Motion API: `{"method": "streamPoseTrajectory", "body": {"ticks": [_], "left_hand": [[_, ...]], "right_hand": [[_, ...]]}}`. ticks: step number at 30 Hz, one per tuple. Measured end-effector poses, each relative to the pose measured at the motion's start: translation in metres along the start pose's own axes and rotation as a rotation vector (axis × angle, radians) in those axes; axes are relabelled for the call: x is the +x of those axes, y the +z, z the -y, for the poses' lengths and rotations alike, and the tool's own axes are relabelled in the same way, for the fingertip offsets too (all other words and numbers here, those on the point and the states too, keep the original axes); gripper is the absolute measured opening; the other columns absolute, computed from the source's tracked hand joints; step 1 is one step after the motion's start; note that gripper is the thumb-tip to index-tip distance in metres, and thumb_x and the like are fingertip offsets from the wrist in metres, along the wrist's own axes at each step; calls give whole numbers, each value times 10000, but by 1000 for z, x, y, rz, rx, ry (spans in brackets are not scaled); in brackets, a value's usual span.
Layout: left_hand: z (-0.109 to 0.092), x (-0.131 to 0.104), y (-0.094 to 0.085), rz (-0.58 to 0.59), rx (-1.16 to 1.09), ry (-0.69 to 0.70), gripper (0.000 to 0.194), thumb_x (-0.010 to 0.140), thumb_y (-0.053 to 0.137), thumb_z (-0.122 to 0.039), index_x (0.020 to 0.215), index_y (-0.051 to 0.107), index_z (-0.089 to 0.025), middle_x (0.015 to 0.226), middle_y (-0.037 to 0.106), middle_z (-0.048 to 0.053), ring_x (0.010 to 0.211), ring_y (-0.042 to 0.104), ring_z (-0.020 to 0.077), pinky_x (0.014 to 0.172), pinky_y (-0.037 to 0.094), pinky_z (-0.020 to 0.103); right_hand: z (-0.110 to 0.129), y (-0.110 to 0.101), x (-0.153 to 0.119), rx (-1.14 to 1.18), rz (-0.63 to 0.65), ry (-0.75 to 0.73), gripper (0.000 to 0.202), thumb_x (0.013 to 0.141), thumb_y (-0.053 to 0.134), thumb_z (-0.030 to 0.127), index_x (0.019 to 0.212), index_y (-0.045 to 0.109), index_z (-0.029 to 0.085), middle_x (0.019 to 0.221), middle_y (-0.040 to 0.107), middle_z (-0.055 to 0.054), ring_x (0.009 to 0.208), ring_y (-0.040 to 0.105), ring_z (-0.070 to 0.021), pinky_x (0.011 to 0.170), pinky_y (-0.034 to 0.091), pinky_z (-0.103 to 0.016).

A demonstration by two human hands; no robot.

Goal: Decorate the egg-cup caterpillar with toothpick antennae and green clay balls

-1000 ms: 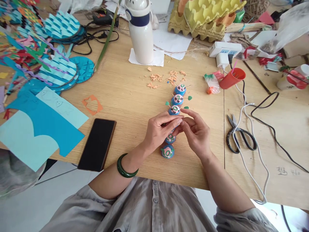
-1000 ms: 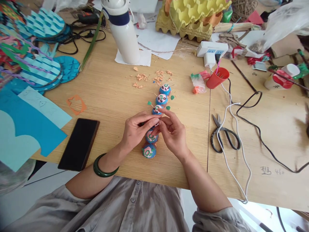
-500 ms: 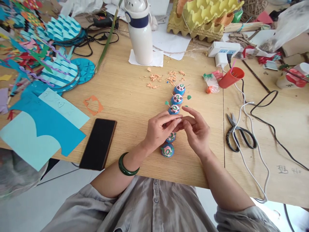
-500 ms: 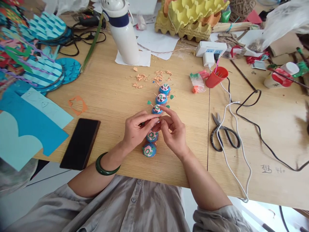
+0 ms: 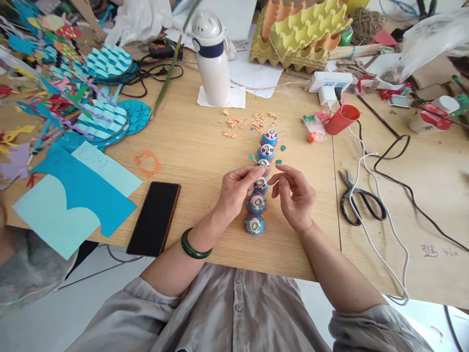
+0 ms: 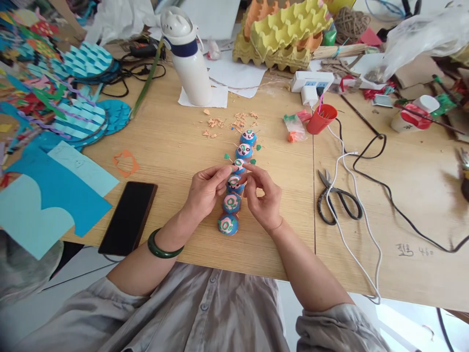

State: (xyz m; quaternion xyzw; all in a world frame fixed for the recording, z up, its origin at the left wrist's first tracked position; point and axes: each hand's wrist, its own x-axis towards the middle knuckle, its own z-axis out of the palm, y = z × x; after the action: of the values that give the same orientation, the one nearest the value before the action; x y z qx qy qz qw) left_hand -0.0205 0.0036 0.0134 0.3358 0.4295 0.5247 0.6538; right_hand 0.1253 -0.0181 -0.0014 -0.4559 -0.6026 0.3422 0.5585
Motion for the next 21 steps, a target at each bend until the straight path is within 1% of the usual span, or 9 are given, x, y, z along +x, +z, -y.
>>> {"method": "streamPoseTrajectory", "body": {"ticks": [3,5,7,10,13,15,18,21], "left_hand": [[-4,1,1,-3,-86,-63,433,694,830,-573,705,720,-155,535,288,-84,464,219,32,406,163,211],[-4,2,0,5,-105,-62,406,694,838,-541,712,718,-154,543,276,-88,459,202,26,402,147,205],[-1,3,-1,20,-93,-33,354,672,863,-483,760,747,-159,533,312,-89,462,221,25,411,155,199],[4,5,-4,21,-41,31,321,647,882,-423,831,793,-176,517,427,-78,468,274,29,427,186,203],[8,7,-6,-1,31,89,289,653,876,-412,791,795,-171,549,559,-47,465,324,30,431,199,210],[9,8,-7,-5,69,123,282,664,869,-418,772,791,-169,575,609,-30,459,331,30,430,202,213],[10,8,-9,13,98,157,248,691,859,-398,775,794,-174,589,626,-25,461,336,31,433,217,215],[11,10,-9,20,77,152,257,693,863,-403,812,806,-182,526,541,-54,461,331,31,436,229,210]], "right_hand": [[-3,1,0,-58,-2,-43,260,1017,493,346,1222,634,269,821,705,-10,541,599,-109,527,535,-283],[-6,1,0,-72,0,-62,265,1016,489,342,1220,634,254,828,709,-11,541,598,-101,520,525,-266],[-10,2,0,-79,0,-76,267,1013,489,335,1220,634,248,835,710,-10,547,600,-96,527,523,-256],[-14,3,-2,-104,2,-99,270,1012,478,308,1231,626,250,850,712,-15,583,620,-100,567,542,-263],[-18,3,-3,-143,7,-149,281,1010,463,268,1243,618,243,875,719,-28,632,645,-110,607,559,-275],[-20,3,-4,-157,7,-184,290,1006,462,240,1251,618,243,876,717,-26,628,641,-107,614,559,-276],[-22,2,-3,-158,-2,-218,311,1002,462,208,1268,617,252,865,711,-13,610,628,-98,616,555,-266],[-22,2,-2,-152,-4,-250,328,995,468,177,1276,618,256,867,709,-5,607,624,-90,616,550,-251]]}}
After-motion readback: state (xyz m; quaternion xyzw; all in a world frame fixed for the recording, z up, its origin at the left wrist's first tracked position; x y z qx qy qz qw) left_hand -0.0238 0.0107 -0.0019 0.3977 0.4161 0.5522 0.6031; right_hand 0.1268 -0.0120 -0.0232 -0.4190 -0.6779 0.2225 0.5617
